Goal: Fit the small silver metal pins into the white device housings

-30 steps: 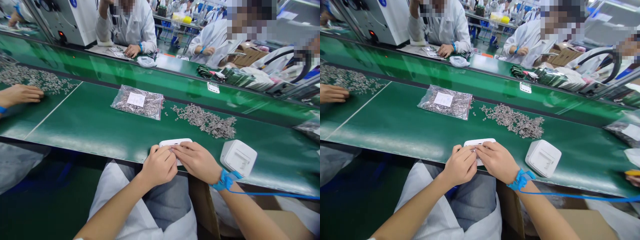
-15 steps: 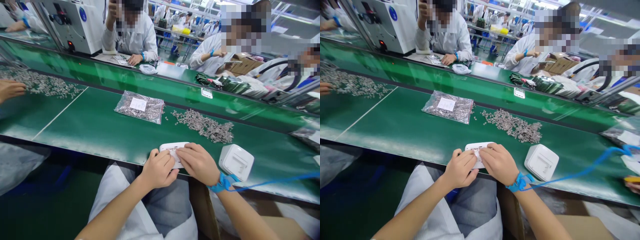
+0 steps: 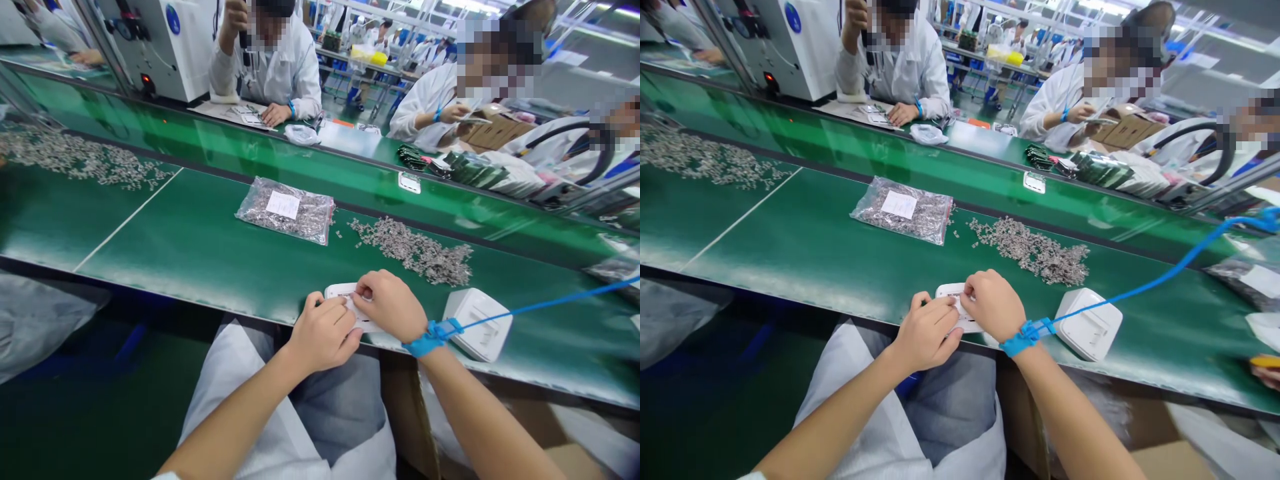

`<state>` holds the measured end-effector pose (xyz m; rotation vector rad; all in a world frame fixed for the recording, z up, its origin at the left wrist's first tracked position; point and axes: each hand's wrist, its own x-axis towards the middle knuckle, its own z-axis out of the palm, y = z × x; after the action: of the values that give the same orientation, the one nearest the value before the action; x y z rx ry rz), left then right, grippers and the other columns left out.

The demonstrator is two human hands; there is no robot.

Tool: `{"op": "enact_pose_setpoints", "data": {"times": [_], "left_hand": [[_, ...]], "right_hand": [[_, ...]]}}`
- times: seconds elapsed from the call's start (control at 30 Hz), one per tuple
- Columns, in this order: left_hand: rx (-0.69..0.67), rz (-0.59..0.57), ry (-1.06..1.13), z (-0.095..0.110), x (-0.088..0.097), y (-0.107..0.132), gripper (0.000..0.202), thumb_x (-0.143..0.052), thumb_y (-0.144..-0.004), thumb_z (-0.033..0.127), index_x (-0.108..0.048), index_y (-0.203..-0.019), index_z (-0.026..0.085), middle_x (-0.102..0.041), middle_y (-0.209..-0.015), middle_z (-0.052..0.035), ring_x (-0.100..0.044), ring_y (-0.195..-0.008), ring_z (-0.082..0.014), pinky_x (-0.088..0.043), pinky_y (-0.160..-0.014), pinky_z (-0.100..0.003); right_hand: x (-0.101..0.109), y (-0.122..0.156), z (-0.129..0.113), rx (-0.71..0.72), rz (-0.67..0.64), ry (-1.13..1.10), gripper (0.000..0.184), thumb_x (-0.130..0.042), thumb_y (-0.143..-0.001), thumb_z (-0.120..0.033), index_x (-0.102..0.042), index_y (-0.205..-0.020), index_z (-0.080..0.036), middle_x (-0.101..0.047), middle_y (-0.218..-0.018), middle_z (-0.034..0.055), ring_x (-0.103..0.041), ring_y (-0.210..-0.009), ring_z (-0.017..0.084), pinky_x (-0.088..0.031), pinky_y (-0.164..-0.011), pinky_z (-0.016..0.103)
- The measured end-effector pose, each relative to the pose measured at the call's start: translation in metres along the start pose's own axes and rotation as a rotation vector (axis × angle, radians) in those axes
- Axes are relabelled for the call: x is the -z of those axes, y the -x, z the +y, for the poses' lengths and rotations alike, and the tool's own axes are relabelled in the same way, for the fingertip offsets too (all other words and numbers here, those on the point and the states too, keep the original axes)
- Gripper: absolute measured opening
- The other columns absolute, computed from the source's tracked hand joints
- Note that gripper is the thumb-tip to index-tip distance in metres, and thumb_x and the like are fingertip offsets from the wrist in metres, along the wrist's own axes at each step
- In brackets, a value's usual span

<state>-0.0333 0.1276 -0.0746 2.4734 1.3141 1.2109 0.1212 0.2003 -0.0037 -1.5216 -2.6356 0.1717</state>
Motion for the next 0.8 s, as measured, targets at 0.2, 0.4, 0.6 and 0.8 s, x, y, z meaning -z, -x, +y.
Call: {"op": "enact_pose_setpoints", "data": {"times": [0.2,0.4,0.6,0.8], "left_hand": [[0.003,0.010,0.023,0.000,0.000,0.000,0.022,-0.044,-0.095,0.028,-0.054,-0.080,0.016,-0.066,-0.080,-0.0041,-0.062,-0.106,-0.0199,-0.030,-0.079,-0.039],[-0.012,0.042,0.010,0.000,-0.001,-0.001,0.023,-0.046,-0.095,0.030,-0.054,-0.078,0.016,-0.064,-0.075,-0.0035,-0.062,-0.106,-0.0206,-0.032,-0.081,-0.039],[0.000,0.040,0.013,-0.001,-0.001,0.000,0.023,-0.046,-0.096,0.029,-0.055,-0.079,0.017,-0.065,-0.076,-0.0037,-0.062,-0.104,-0.0203,-0.034,-0.084,-0.039],[0.006,0.052,-0.009,-0.001,-0.001,0.001,0.024,-0.046,-0.096,0.030,-0.055,-0.077,0.017,-0.065,-0.078,-0.0046,-0.063,-0.098,-0.0201,-0.034,-0.082,-0.039]], "right_hand": [[0.009,-0.005,-0.002,-0.024,-0.083,0.070,0.014,-0.062,-0.083,-0.017,-0.062,-0.070,-0.019,-0.063,-0.072,0.0015,-0.055,-0.074,0.018,-0.034,-0.065,0.028],[0.015,-0.012,-0.006,-0.066,-0.163,0.139,0.014,-0.064,-0.082,-0.019,-0.064,-0.069,-0.020,-0.064,-0.073,0.0010,-0.056,-0.071,0.017,-0.031,-0.062,0.028],[0.018,-0.014,-0.009,-0.044,-0.187,0.205,0.013,-0.063,-0.083,-0.020,-0.064,-0.070,-0.020,-0.065,-0.074,0.0018,-0.058,-0.073,0.018,-0.030,-0.061,0.028],[0.015,-0.009,-0.010,-0.002,-0.146,0.266,0.017,-0.062,-0.086,-0.022,-0.062,-0.069,-0.019,-0.064,-0.072,0.0034,-0.057,-0.074,0.019,-0.031,-0.062,0.030]]}}
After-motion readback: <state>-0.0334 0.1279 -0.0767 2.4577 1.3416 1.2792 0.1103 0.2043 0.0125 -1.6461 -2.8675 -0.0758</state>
